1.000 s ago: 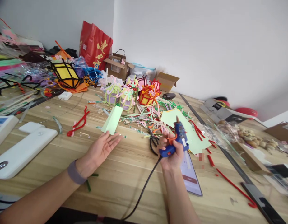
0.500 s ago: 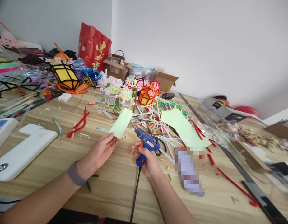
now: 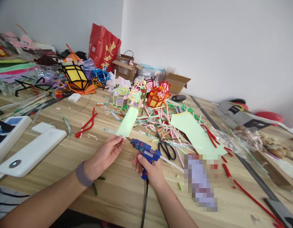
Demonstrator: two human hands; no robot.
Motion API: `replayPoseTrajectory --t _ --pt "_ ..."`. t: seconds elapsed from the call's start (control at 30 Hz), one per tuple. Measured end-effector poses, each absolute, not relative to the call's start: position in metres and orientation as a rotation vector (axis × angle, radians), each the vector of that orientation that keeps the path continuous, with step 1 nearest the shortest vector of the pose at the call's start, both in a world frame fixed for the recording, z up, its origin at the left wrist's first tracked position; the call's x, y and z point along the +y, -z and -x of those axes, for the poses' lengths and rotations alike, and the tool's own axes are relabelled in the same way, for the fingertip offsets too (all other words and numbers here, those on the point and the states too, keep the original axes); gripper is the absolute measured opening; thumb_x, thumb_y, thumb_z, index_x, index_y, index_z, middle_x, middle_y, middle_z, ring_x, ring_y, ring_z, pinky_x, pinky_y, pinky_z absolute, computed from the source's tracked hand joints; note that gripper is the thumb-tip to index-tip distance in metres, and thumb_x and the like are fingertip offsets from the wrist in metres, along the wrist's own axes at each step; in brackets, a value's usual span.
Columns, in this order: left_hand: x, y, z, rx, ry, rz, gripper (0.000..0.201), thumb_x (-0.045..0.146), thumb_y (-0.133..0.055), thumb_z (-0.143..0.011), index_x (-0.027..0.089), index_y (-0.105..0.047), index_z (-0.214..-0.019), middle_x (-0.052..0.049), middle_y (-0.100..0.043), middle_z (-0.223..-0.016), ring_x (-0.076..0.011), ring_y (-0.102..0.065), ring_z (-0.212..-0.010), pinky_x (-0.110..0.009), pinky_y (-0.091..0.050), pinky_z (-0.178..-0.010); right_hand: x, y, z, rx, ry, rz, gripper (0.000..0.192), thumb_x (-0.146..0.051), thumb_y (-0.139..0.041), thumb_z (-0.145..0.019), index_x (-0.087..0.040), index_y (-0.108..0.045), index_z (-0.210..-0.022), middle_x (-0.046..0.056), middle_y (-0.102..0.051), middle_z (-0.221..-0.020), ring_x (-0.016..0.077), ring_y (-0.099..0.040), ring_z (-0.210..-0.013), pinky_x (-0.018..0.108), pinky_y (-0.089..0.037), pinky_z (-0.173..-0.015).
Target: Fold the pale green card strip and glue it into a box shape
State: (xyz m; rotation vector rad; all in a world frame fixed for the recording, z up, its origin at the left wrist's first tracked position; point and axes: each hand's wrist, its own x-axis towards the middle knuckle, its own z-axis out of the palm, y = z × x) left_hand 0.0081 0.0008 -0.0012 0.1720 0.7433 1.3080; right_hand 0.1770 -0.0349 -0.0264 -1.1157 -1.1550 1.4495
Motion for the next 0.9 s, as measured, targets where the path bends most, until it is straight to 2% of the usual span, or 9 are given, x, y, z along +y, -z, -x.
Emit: replayPoseTrajectory --t 0.2,0.4,0.67,0.73,0.8,0.9 --pt "0.001 0.001 -0.008 0.758 -1.316 -0.185 0.021 -0.003 -0.063 -0.078 0.012 -0.063 -0.063 -0.001 -0.067 -0.066 -0.007 -0.063 -0.062 -0.016 -0.053 -0.067 -0.036 0.026 -0.176 -1.153 -1.445 1.147 0.041 -0.053 -0.074 -0.07 -0.014 -0.064 -0.07 0.003 -0.066 -0.059 0.0095 -0.052 -0.04 0.02 -0.039 -0.035" --pt "0.001 0.002 -0.007 0.729 -1.323 -0.197 0.022 -0.003 -0.06 -0.08 0.012 -0.063 -0.063 -0.001 -0.065 -0.065 -0.0067 -0.062 -0.061 -0.016 -0.052 -0.068 -0.036 0.027 -0.177 -1.213 -1.436 1.204 0.045 -0.057 -0.069 -0.074 -0.013 -0.066 -0.066 0.002 -0.059 -0.048 0.0084 -0.048 -0.039 0.02 -0.036 -0.037" --pt "0.001 0.001 -0.007 0.747 -1.316 -0.183 0.019 0.0 -0.065 -0.077 0.013 -0.061 -0.065 0.0 -0.064 -0.065 -0.0062 -0.061 -0.058 -0.015 -0.053 -0.063 -0.036 0.029 -0.177 -1.21 -1.466 1.17 0.045 -0.056 -0.068 -0.075 -0.013 -0.065 -0.062 0.002 -0.058 -0.046 0.0083 -0.046 -0.038 0.02 -0.035 -0.037" --pt "0.002 0.0 -0.006 0.768 -1.33 -0.155 0.02 -0.002 -0.062 -0.079 0.013 -0.06 -0.065 0.0 -0.063 -0.063 -0.0059 -0.06 -0.056 -0.015 -0.053 -0.06 -0.036 0.026 -0.176 -1.1 -1.501 1.087 0.038 -0.052 -0.071 -0.074 -0.014 -0.066 -0.069 0.002 -0.063 -0.055 0.0081 -0.047 -0.04 0.019 -0.034 -0.036" --pt "0.003 -0.001 -0.005 0.781 -1.338 -0.139 0.022 -0.003 -0.059 -0.081 0.013 -0.06 -0.065 0.0 -0.063 -0.062 -0.006 -0.06 -0.055 -0.014 -0.054 -0.058 -0.035 0.021 -0.176 -0.949 -1.572 0.934 0.031 -0.046 -0.073 -0.071 -0.018 -0.067 -0.081 0.003 -0.068 -0.072 0.0092 -0.051 -0.048 0.019 -0.04 -0.039" --pt "0.006 0.0 -0.002 0.781 -1.372 -0.137 0.023 -0.003 -0.055 -0.083 0.012 -0.06 -0.066 -0.001 -0.063 -0.061 -0.0066 -0.061 -0.055 -0.015 -0.054 -0.057 -0.035 0.013 -0.18 -0.824 -1.702 0.738 0.036 -0.032 -0.077 -0.063 -0.023 -0.065 -0.096 0.004 -0.07 -0.098 0.0134 -0.06 -0.069 0.026 -0.054 -0.058"
